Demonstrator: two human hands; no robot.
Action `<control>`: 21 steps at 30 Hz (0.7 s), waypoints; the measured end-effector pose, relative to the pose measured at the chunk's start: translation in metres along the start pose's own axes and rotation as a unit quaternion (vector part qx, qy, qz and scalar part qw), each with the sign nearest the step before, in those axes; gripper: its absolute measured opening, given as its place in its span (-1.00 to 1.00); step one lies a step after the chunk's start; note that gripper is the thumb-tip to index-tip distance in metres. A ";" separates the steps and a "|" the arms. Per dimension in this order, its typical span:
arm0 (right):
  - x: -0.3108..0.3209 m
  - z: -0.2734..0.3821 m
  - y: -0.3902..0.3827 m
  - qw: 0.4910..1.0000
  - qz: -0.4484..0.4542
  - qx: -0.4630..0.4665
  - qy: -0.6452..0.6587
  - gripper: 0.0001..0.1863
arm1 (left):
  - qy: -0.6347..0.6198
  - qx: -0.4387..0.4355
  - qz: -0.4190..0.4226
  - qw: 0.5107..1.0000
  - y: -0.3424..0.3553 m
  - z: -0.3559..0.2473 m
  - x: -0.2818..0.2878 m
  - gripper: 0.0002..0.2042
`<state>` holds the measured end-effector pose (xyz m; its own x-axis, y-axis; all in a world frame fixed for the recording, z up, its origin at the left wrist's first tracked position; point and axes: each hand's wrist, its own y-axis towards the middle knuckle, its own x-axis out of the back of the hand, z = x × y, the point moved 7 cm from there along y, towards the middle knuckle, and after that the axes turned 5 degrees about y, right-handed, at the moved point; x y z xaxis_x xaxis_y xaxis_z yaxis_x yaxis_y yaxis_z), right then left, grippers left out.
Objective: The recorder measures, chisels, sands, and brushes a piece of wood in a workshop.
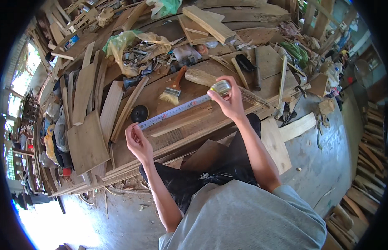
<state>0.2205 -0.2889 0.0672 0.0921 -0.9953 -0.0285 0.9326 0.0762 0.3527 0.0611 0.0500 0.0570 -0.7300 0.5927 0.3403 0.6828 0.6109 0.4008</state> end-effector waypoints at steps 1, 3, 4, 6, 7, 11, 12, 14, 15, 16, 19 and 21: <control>-0.004 0.008 -0.001 1.000 0.010 0.023 0.000 -0.45 | 0.001 0.026 -0.007 1.000 -0.001 -0.007 -0.003 -0.77; -0.015 0.014 -0.004 0.990 0.052 -0.006 0.134 -0.40 | -0.001 -0.026 0.028 0.999 -0.004 -0.035 -0.021 -0.71; -0.021 0.016 -0.004 0.991 0.074 -0.016 0.111 -0.40 | -0.020 -0.059 0.061 0.996 -0.005 -0.049 -0.034 -0.66; -0.015 0.033 -0.003 0.994 0.051 0.083 -0.055 -0.42 | 0.035 -0.104 0.115 0.987 -0.005 -0.068 -0.051 -0.54; -0.013 0.046 -0.003 0.962 0.047 0.173 -0.208 -0.44 | 0.033 -0.106 0.115 0.987 -0.004 -0.073 -0.054 -0.54; 0.053 0.038 0.023 0.950 -0.035 0.126 -0.283 -0.40 | 0.213 -0.163 0.110 0.957 -0.003 -0.069 -0.050 -0.55; 0.081 0.036 0.028 0.933 -0.086 0.132 -0.323 -0.44 | 0.202 -0.161 0.091 0.962 -0.003 -0.063 -0.044 -0.56; 0.138 0.026 0.040 0.887 -0.150 0.145 -0.411 -0.51 | 0.201 -0.152 0.067 0.965 -0.005 -0.049 -0.033 -0.57; 0.163 0.018 0.047 0.858 -0.168 0.164 -0.457 -0.54 | 0.174 -0.141 0.042 0.974 -0.006 -0.041 -0.026 -0.58; 0.186 0.005 0.054 0.852 -0.172 0.164 -0.467 -0.55 | 0.146 -0.124 0.014 0.981 -0.007 -0.034 -0.018 -0.60; 0.236 -0.049 0.074 0.860 -0.113 0.053 -0.495 -0.58 | 0.133 -0.109 -0.005 0.985 -0.012 -0.019 -0.007 -0.62; 0.248 -0.060 0.079 0.872 -0.064 0.042 -0.484 -0.60 | 0.138 -0.096 -0.006 0.986 -0.016 -0.011 -0.001 -0.62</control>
<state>0.3382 -0.5261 0.0324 -0.3869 -0.5826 0.7147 0.8808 -0.0040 0.4735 0.0509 0.0341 0.0596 -0.7371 0.4047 0.5413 0.6745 0.4908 0.5515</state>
